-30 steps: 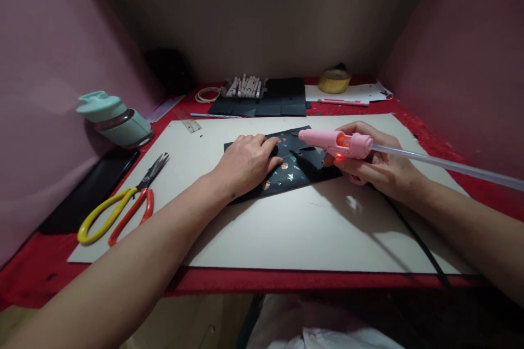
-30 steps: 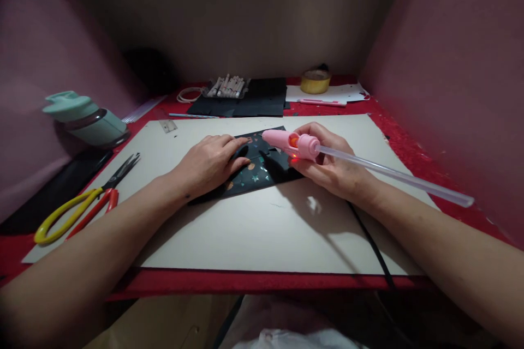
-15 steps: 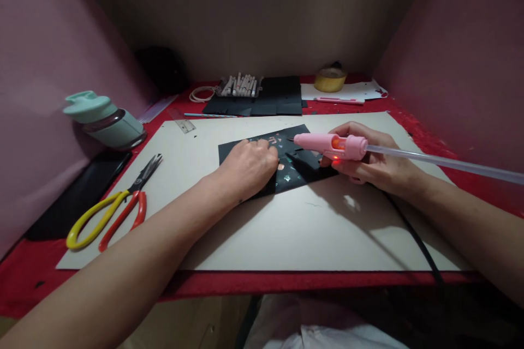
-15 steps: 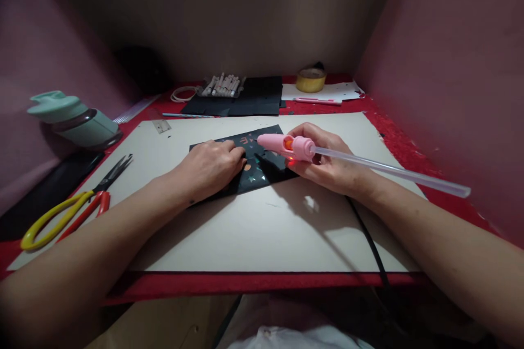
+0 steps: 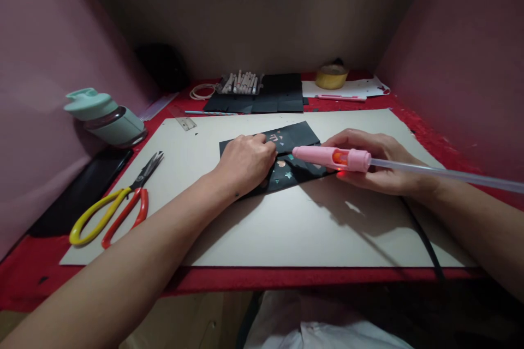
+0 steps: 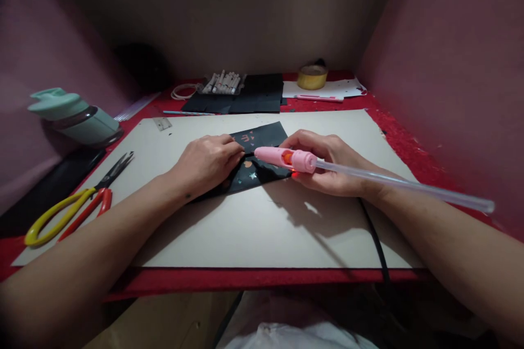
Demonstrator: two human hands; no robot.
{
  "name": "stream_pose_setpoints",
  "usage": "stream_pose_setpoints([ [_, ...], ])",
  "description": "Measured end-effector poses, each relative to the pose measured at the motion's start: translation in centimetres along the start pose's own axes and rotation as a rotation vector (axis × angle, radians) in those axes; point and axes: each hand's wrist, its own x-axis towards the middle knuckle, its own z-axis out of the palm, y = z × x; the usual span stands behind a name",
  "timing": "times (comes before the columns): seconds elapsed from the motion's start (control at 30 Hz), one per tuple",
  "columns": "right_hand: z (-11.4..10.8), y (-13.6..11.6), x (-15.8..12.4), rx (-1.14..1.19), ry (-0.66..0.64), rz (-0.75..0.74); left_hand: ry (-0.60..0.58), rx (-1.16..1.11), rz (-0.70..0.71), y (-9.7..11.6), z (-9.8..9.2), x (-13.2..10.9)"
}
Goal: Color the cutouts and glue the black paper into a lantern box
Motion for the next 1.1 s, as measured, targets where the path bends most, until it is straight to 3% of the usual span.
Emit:
stream_pose_setpoints([
  [0.43,0.4,-1.3,0.2,-0.016,-0.137,-0.021,-0.04,-0.048,-0.031,0.0,-0.3,0.2],
  [0.67,0.8,-0.6,0.3,-0.084,-0.078,-0.123,-0.011,-0.057,0.014,-0.3,-0.1,0.1],
  [0.93,1.3,-1.1,0.0,-0.137,-0.051,-0.016,0.017,-0.077,0.037,-0.4,0.2,0.1],
  [1.1,1.4,-0.7,0.3,-0.172,-0.029,-0.127,0.031,-0.065,0.027,-0.4,0.2,0.1],
])
